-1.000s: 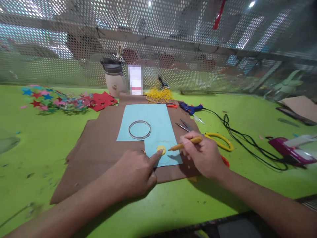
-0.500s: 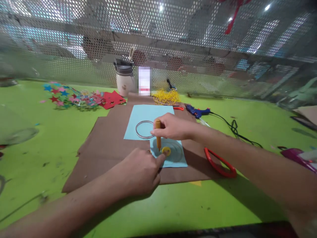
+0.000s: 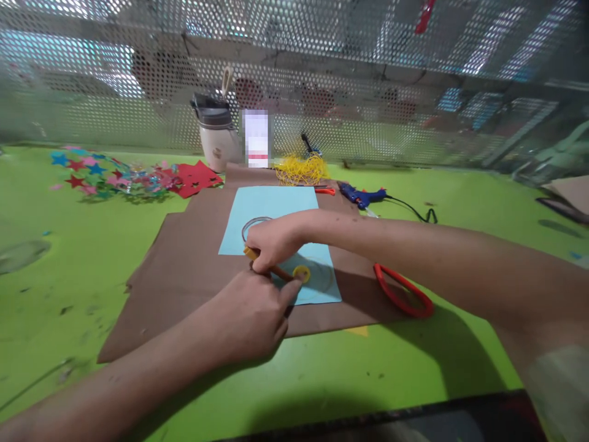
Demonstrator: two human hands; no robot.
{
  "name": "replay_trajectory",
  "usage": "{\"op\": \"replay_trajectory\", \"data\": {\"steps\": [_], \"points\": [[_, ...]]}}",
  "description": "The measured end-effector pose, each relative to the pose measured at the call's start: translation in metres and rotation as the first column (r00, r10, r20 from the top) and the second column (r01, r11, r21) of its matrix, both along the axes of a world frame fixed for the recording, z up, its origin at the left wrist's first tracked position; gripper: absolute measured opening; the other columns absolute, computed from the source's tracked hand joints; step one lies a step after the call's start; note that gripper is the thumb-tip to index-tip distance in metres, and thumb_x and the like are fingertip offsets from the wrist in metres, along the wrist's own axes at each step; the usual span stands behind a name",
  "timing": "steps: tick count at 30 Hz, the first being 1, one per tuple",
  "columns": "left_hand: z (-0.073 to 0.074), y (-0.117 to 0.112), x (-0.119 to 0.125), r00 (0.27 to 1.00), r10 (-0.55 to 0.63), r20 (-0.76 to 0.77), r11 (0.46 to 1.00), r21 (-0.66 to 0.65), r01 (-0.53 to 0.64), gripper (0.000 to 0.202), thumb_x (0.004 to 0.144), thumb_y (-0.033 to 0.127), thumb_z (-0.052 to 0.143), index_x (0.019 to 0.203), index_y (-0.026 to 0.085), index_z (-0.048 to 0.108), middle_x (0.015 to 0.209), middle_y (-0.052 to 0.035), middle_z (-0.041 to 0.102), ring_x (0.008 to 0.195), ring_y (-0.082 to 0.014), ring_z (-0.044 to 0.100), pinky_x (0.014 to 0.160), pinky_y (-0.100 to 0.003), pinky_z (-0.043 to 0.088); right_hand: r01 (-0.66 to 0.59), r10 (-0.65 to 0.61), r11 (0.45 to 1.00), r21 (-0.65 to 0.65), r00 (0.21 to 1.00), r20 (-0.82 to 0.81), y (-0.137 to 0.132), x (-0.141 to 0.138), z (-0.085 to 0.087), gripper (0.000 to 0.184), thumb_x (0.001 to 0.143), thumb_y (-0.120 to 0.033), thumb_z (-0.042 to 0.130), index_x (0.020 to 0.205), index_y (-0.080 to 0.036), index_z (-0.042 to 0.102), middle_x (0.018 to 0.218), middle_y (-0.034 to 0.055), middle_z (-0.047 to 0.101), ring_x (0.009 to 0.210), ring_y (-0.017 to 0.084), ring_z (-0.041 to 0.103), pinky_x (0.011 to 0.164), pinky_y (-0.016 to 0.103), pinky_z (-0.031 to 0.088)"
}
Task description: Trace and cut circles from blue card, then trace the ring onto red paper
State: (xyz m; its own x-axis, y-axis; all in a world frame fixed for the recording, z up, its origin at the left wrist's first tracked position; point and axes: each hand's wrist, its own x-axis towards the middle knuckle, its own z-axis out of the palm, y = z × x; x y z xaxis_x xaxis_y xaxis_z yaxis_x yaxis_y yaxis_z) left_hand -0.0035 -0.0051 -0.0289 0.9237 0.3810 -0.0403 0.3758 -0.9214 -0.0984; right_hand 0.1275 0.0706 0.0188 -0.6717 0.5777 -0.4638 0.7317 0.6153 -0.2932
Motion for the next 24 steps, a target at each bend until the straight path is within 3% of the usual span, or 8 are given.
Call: {"op": "replay_trajectory", "data": {"steps": [11,18,24], "points": [[0.003,0.001,0.004,0.996,0.021,-0.081,1.0,0.013,-0.02,0.062,0.083,0.018,0.042,0.143,0.007,0.048,0.078,-0.0145,0.07,0.066,-0.0311,0.064,0.058,-0.042,0.05,0.004,-0.01,0.986,-0.165,0.999,-0.037,0.008,-0.001,-0.005,0.021,0.08,-0.021,0.055,0.059,-0.017,0.054,0.056,-0.0026,0.05,0.05,0.01,0.042,0.049,0.026,0.032],[0.003,0.001,0.003,0.997,0.005,-0.082,1.0,0.02,-0.003,0.06,0.085,0.019,0.041,0.144,0.006,0.047,0.071,-0.0126,0.069,0.06,-0.0304,0.063,0.053,-0.042,0.047,0.0,-0.022,0.931,-0.364,0.998,-0.057,0.013,0.002,-0.004,0.025,0.083,-0.019,0.054,0.058,-0.016,0.052,0.052,-0.0037,0.046,0.047,0.009,0.04,0.048,0.024,0.031],[0.001,-0.001,0.003,0.996,-0.015,-0.085,0.999,0.036,0.018,0.059,0.087,0.018,0.041,0.144,0.003,0.045,0.062,-0.0099,0.066,0.055,-0.0279,0.061,0.051,-0.039,0.046,-0.01,-0.023,0.91,-0.414,0.997,-0.074,0.014,0.003,-0.004,0.023,0.082,-0.018,0.059,0.059,-0.016,0.055,0.053,-0.0032,0.048,0.047,0.01,0.042,0.047,0.023,0.032]]}}
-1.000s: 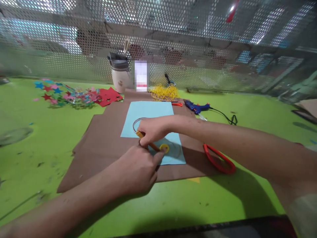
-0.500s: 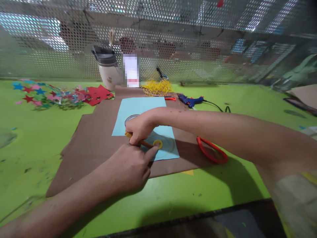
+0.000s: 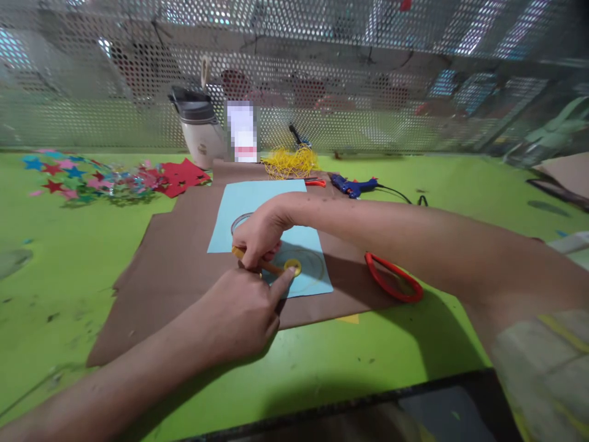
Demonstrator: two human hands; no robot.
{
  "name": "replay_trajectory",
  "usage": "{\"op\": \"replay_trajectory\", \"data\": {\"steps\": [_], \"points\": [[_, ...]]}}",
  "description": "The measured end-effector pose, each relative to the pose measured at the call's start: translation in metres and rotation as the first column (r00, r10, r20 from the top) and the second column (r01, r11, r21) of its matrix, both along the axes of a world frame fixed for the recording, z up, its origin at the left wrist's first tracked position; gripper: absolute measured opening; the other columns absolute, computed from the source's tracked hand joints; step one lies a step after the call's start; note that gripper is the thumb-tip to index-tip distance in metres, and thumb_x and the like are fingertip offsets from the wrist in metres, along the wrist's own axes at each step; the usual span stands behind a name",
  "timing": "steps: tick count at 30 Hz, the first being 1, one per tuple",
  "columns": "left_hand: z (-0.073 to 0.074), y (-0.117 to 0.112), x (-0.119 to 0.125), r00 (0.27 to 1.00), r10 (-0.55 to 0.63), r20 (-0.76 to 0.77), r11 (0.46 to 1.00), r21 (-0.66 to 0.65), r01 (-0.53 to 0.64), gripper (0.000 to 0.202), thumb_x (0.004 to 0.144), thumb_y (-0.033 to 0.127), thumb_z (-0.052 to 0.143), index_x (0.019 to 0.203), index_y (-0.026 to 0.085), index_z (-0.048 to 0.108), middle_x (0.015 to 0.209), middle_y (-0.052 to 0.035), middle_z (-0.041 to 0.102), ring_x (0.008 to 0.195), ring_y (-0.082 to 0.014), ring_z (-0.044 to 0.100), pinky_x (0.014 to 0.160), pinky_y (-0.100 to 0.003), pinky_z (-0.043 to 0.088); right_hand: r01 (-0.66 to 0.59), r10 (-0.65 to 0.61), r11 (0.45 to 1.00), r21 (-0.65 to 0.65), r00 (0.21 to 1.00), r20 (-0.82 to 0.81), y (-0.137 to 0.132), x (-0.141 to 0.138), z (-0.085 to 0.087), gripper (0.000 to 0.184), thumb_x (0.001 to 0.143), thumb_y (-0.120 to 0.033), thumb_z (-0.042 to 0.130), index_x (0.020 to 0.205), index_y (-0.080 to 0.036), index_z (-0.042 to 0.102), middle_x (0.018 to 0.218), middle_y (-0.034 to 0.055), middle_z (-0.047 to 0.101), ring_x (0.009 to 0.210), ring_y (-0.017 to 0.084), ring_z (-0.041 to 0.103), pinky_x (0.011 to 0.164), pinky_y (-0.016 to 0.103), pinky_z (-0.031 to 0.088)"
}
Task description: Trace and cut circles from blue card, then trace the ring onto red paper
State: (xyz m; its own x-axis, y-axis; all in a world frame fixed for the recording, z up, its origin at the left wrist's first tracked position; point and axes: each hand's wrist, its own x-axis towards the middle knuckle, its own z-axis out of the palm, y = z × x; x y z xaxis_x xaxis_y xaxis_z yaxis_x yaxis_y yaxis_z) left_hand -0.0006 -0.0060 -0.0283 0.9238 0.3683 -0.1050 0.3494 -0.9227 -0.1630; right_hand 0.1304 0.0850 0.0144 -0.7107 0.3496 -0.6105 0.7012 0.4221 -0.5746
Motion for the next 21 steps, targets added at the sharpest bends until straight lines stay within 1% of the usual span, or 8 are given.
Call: {"op": "replay_trajectory", "data": {"steps": [5,11,16,21], "points": [[0.0012,-0.0018,-0.0004,1.0,0.004,0.002,1.0,-0.014,-0.004,0.061,0.085,0.018,0.041,0.143,0.002,0.045,0.065,-0.0116,0.068,0.057,-0.0292,0.062,0.053,-0.04,0.047,-0.042,0.042,0.999,-0.019,0.999,-0.002,0.0012,-0.0026,-0.0014,0.028,0.082,-0.016,0.057,0.054,-0.016,0.052,0.052,-0.0025,0.05,0.046,0.01,0.042,0.047,0.023,0.03],[0.0053,-0.0031,0.0008,1.0,0.02,0.019,1.0,-0.024,-0.019,0.063,0.082,0.02,0.042,0.142,0.003,0.048,0.065,-0.0129,0.067,0.058,-0.0306,0.062,0.055,-0.041,0.048,-0.031,0.03,0.999,-0.036,0.999,-0.025,0.0021,-0.0013,-0.0024,0.027,0.082,-0.017,0.058,0.055,-0.016,0.052,0.052,-0.0028,0.048,0.049,0.011,0.042,0.048,0.024,0.031],[0.0071,-0.0046,0.0011,0.999,0.018,-0.036,1.0,0.009,-0.017,0.067,0.08,0.022,0.042,0.144,0.002,0.045,0.065,-0.0129,0.067,0.059,-0.0311,0.062,0.056,-0.041,0.048,-0.019,0.017,0.999,-0.043,0.999,-0.041,0.0014,-0.0001,-0.0016,0.027,0.082,-0.016,0.059,0.056,-0.016,0.052,0.051,-0.0043,0.046,0.048,0.01,0.041,0.046,0.023,0.03],[0.0098,-0.0051,0.0018,0.999,0.024,-0.024,1.0,-0.014,-0.024,0.066,0.081,0.022,0.041,0.144,0.002,0.046,0.068,-0.0139,0.068,0.059,-0.0309,0.062,0.055,-0.041,0.048,-0.032,0.031,0.999,-0.033,0.999,-0.04,0.0005,0.0012,0.0009,0.025,0.082,-0.016,0.06,0.057,-0.016,0.052,0.05,-0.0052,0.047,0.048,0.009,0.041,0.047,0.022,0.031]]}}
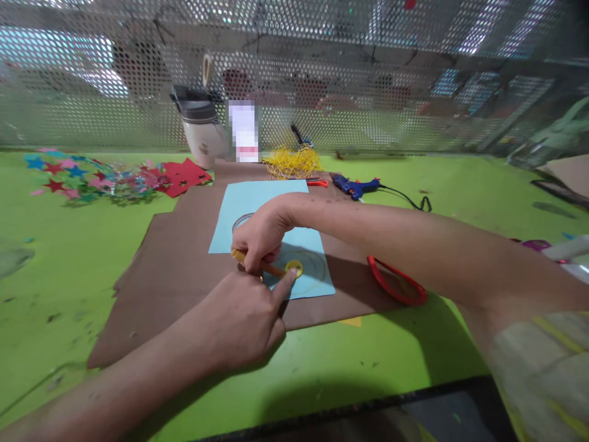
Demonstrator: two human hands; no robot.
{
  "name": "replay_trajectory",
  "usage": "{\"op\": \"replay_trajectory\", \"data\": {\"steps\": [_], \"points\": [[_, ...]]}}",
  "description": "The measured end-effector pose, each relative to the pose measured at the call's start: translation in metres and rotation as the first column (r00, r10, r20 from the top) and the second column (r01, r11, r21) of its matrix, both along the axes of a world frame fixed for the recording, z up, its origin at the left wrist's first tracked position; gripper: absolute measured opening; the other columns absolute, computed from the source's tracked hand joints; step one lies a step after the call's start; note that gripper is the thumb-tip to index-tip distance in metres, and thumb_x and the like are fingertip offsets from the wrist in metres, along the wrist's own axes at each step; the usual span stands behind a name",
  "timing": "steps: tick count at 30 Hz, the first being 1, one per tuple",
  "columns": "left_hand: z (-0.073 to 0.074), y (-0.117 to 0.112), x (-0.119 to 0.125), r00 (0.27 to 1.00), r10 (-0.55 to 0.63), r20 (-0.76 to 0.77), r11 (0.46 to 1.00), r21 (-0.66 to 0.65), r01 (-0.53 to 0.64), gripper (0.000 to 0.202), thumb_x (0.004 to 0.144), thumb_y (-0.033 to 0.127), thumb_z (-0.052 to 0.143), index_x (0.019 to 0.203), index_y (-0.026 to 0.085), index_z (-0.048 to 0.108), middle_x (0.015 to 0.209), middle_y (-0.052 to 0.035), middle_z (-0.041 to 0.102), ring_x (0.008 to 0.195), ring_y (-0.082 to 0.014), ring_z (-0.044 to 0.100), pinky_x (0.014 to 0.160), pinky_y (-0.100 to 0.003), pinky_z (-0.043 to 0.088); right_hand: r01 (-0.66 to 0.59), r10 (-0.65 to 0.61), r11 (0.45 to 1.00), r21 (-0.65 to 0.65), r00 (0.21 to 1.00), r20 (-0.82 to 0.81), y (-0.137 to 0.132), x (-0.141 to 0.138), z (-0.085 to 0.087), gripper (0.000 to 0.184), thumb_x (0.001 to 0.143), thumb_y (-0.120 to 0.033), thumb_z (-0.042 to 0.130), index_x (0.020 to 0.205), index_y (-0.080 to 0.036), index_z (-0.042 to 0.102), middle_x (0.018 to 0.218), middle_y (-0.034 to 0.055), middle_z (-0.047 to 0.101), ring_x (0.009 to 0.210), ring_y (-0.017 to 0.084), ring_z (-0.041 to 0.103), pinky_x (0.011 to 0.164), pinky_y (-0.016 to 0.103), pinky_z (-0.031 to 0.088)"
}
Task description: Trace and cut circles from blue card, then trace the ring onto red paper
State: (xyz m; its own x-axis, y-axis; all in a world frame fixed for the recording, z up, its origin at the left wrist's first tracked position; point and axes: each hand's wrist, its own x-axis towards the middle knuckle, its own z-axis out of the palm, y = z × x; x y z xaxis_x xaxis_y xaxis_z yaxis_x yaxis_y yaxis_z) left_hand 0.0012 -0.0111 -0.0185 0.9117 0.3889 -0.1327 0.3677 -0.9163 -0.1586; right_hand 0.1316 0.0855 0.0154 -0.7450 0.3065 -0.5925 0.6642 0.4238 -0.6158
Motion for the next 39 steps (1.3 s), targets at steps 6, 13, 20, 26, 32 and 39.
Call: {"op": "replay_trajectory", "data": {"steps": [6,13,20,26,32,39], "points": [[-0.001,0.001,0.0,0.999,-0.001,0.044,1.0,-0.001,0.001,0.062,0.081,0.022,0.043,0.14,0.005,0.051,0.069,-0.0133,0.068,0.061,-0.0292,0.063,0.062,-0.043,0.051,-0.026,0.027,0.998,0.053,0.999,-0.019,0.0,0.001,0.002,0.023,0.079,-0.014,0.06,0.057,-0.016,0.055,0.051,-0.0039,0.05,0.048,0.01,0.043,0.048,0.023,0.032],[-0.001,0.001,0.0,1.0,0.009,0.0,1.0,0.009,-0.009,0.065,0.081,0.023,0.042,0.144,0.006,0.047,0.075,-0.0153,0.07,0.063,-0.0304,0.064,0.057,-0.041,0.05,0.115,-0.107,0.989,0.091,0.991,-0.084,-0.005,0.005,0.002,0.028,0.078,-0.016,0.068,0.052,-0.015,0.06,0.046,-0.0044,0.051,0.045,0.008,0.045,0.047,0.022,0.032],[0.0,0.001,0.0,1.0,-0.005,0.013,1.0,0.016,0.004,0.064,0.082,0.022,0.041,0.143,0.004,0.048,0.07,-0.0151,0.068,0.059,-0.0306,0.062,0.055,-0.041,0.048,0.161,-0.149,0.983,0.091,0.981,-0.128,-0.008,0.012,0.003,0.037,0.082,-0.013,0.064,0.045,-0.017,0.06,0.041,-0.0054,0.05,0.042,0.007,0.043,0.044,0.021,0.032],[0.001,0.0,0.001,1.0,0.0,-0.007,1.0,0.024,0.001,0.064,0.084,0.022,0.04,0.144,0.004,0.045,0.068,-0.0127,0.066,0.057,-0.0287,0.061,0.055,-0.039,0.047,0.247,-0.223,0.965,0.091,0.951,-0.213,-0.012,0.016,0.004,0.037,0.075,-0.008,0.069,0.041,-0.016,0.056,0.04,-0.0043,0.05,0.041,0.007,0.042,0.043,0.021,0.031],[-0.002,-0.001,-0.001,1.0,0.011,0.008,1.0,0.026,-0.012,0.065,0.084,0.022,0.039,0.146,0.004,0.043,0.072,-0.015,0.068,0.059,-0.0316,0.062,0.053,-0.041,0.047,0.26,-0.244,0.962,0.079,0.955,-0.17,-0.007,0.019,-0.002,0.033,0.08,-0.008,0.065,0.049,-0.017,0.054,0.044,-0.0053,0.052,0.044,0.007,0.045,0.042,0.02,0.032],[-0.004,-0.003,-0.003,1.0,0.031,0.002,0.999,-0.02,-0.031,0.065,0.086,0.024,0.038,0.148,0.003,0.038,0.065,-0.0103,0.065,0.058,-0.0317,0.061,0.053,-0.042,0.047,0.25,-0.232,0.966,0.063,0.951,-0.203,-0.006,0.026,-0.004,0.024,0.082,-0.012,0.059,0.059,-0.016,0.055,0.047,-0.0065,0.051,0.044,0.008,0.046,0.042,0.02,0.034]]}}
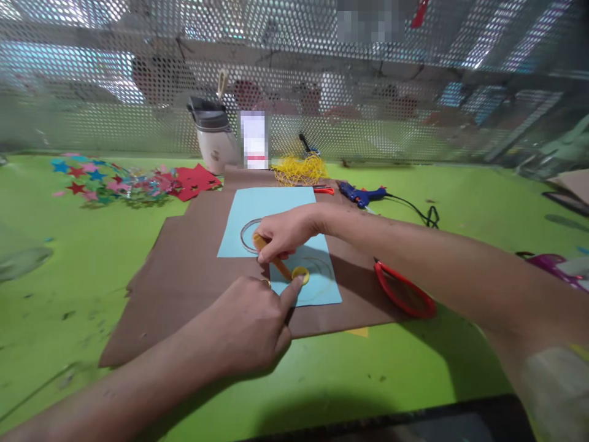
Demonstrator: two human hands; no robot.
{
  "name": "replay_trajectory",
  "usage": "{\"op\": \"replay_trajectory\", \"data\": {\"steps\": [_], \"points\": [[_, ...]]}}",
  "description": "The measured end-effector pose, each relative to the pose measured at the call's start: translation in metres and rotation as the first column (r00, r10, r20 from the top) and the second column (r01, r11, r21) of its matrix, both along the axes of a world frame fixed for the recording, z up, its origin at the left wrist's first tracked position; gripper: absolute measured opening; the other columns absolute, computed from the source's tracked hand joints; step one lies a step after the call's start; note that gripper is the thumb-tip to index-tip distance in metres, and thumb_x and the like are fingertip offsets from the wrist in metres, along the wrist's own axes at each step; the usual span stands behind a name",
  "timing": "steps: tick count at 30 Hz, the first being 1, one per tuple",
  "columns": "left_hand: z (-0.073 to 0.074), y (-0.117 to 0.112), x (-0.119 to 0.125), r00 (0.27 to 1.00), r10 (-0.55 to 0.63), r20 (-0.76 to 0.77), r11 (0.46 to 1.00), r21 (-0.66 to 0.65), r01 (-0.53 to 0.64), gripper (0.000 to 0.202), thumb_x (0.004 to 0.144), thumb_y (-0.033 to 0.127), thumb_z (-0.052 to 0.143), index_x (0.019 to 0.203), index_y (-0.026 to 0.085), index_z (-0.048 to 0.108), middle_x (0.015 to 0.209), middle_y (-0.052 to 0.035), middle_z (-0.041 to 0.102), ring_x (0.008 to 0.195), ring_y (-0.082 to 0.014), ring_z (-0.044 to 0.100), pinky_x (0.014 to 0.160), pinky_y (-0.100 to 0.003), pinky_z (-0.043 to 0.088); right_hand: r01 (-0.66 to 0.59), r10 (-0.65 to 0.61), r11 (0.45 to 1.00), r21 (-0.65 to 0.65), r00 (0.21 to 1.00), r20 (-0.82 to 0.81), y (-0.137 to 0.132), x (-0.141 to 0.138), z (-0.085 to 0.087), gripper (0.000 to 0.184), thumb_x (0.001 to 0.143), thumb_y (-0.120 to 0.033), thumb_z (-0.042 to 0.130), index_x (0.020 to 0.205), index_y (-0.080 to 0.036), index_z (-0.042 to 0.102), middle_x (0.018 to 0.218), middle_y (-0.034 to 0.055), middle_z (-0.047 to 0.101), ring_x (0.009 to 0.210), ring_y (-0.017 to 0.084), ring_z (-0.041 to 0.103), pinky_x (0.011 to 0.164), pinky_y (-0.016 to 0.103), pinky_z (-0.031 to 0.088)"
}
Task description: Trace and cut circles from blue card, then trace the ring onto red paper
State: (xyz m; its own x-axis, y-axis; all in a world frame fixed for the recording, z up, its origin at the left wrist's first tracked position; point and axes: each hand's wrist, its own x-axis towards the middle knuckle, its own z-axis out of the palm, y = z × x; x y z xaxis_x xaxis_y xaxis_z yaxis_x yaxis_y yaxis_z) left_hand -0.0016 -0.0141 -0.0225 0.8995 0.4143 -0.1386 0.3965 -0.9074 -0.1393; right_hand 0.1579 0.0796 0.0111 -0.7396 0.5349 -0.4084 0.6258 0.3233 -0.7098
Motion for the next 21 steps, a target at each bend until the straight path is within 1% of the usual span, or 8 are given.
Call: {"op": "replay_trajectory", "data": {"steps": [4,7,11,14,18,21], "points": [[0.001,0.0,0.0,1.0,-0.01,0.001,1.0,-0.022,0.01,0.066,0.084,0.023,0.04,0.146,0.003,0.039,0.065,-0.0102,0.065,0.059,-0.0317,0.062,0.053,-0.042,0.046,0.06,-0.06,0.998,-0.01,0.998,0.001,-0.002,0.003,0.001,0.022,0.084,-0.014,0.06,0.063,-0.016,0.055,0.049,-0.0065,0.052,0.046,0.007,0.047,0.043,0.019,0.035],[0.001,0.0,0.0,1.0,-0.004,0.022,0.999,-0.044,0.005,0.062,0.083,0.023,0.041,0.142,0.005,0.044,0.064,-0.0086,0.065,0.056,-0.0308,0.062,0.051,-0.04,0.045,0.125,-0.125,0.992,-0.032,0.992,-0.002,-0.003,0.007,-0.001,0.021,0.085,-0.017,0.061,0.065,-0.015,0.056,0.05,-0.0056,0.054,0.047,0.008,0.048,0.045,0.019,0.037],[-0.001,-0.002,-0.001,0.998,0.004,0.055,0.999,-0.034,-0.003,0.054,0.083,0.023,0.041,0.135,0.008,0.05,0.063,-0.0076,0.065,0.053,-0.0301,0.061,0.048,-0.04,0.043,0.172,-0.174,0.984,-0.052,0.984,-0.04,-0.004,0.012,-0.004,0.026,0.086,-0.018,0.061,0.061,-0.015,0.055,0.05,-0.0049,0.054,0.047,0.008,0.048,0.045,0.018,0.037],[-0.002,-0.003,-0.002,0.998,-0.006,0.063,1.0,-0.028,0.008,0.055,0.083,0.023,0.041,0.135,0.007,0.05,0.064,-0.0078,0.066,0.053,-0.0308,0.061,0.047,-0.041,0.044,0.198,-0.201,0.979,-0.051,0.978,-0.062,-0.005,0.014,-0.005,0.028,0.085,-0.017,0.061,0.058,-0.016,0.055,0.049,-0.0053,0.054,0.046,0.007,0.046,0.044,0.018,0.036],[-0.003,-0.003,-0.003,0.998,-0.013,0.064,1.0,-0.006,0.013,0.061,0.082,0.023,0.041,0.14,0.004,0.045,0.063,-0.0081,0.065,0.052,-0.0313,0.06,0.046,-0.041,0.043,0.249,-0.256,0.965,-0.083,0.962,-0.091,-0.006,0.016,-0.007,0.027,0.086,-0.018,0.062,0.06,-0.015,0.055,0.049,-0.0058,0.054,0.045,0.007,0.047,0.045,0.018,0.038],[-0.003,-0.003,-0.003,0.998,-0.011,0.068,1.0,-0.016,0.012,0.061,0.082,0.022,0.042,0.14,0.004,0.046,0.063,-0.0077,0.065,0.052,-0.0305,0.06,0.046,-0.041,0.043,0.272,-0.284,0.956,-0.109,0.952,-0.113,-0.007,0.019,-0.008,0.027,0.087,-0.019,0.062,0.061,-0.016,0.055,0.049,-0.0064,0.054,0.045,0.006,0.047,0.045,0.018,0.038]]}}
